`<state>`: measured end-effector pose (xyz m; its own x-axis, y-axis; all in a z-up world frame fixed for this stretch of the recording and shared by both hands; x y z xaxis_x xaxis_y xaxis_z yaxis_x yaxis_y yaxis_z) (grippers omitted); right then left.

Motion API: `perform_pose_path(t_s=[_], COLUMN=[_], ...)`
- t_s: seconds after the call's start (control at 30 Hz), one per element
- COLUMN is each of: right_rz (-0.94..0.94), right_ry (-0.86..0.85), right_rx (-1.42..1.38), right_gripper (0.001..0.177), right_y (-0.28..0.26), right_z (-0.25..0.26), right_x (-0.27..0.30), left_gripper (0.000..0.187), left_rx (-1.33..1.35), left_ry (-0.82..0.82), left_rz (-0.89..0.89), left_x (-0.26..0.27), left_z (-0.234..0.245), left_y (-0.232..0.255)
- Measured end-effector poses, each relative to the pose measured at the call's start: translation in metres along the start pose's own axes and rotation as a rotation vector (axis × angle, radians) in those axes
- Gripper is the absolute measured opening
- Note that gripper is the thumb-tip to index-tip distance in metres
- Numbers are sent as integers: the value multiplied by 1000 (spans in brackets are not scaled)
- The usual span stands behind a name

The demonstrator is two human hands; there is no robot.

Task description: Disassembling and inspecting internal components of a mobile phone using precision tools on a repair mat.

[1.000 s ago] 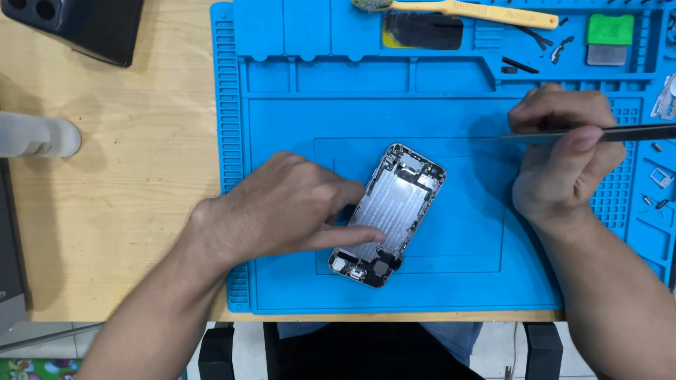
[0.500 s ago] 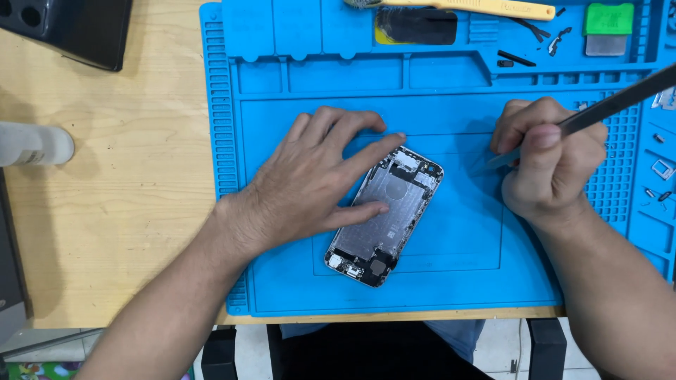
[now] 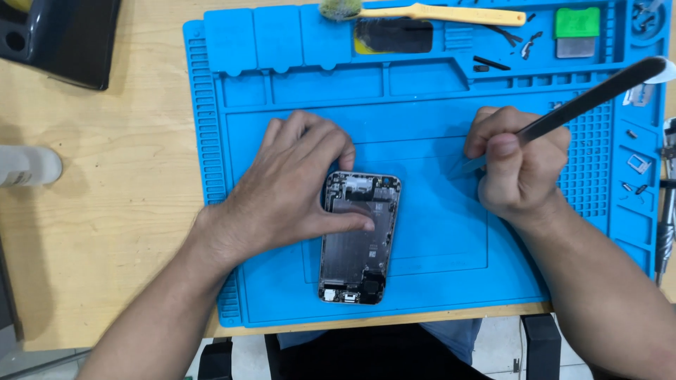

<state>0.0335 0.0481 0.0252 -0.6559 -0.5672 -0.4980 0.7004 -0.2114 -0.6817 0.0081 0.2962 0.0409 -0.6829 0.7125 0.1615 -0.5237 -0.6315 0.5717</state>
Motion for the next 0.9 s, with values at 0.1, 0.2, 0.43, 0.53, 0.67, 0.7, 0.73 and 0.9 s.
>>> perform_pose_path(t_s=[0.1,0.2,0.43,0.53,0.67,0.7,0.73,0.9], right_rz=[13,-17,-101,-36,-34,-31,-27,-61], right_ry=[-37,-61,-53,-3,-21,-32,-43,-94], right_rx=[7,20,42,37,71,64,58,33], right_gripper=[45,46,53,50,52,53,53,49], right_y=[-1,-2,-6,-9,-11,-10,-8,-13], right_z=[-1,-2,2,4,5,5,4,1], right_x=[-3,-4,-9,-10,-11,-10,-8,-10], left_gripper=[60,58,50,51,41,27,23,19], left_rx=[291,451,868,675,259,155,51,-7], left_ry=[-111,-84,473,325,251,190,126,243], left_rz=[-27,-29,216,178,39,-30,-99,-119], left_x=[-3,-1,7,6,6,4,3,7], left_z=[-3,0,11,9,0,0,-1,9], left_y=[7,12,-15,-7,-4,1,5,-14])
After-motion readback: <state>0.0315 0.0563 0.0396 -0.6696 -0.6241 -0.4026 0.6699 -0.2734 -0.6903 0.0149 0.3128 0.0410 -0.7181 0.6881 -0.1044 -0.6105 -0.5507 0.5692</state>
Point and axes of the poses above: each hand's wrist, its own x-axis away from the middle knuckle, its own z-axis out of the back of the hand, y = z × x, the point moved 5 cm from there along -x, towards the middle knuckle, and after that the axes turned 15 degrees about -y, right-handed, at the moved point
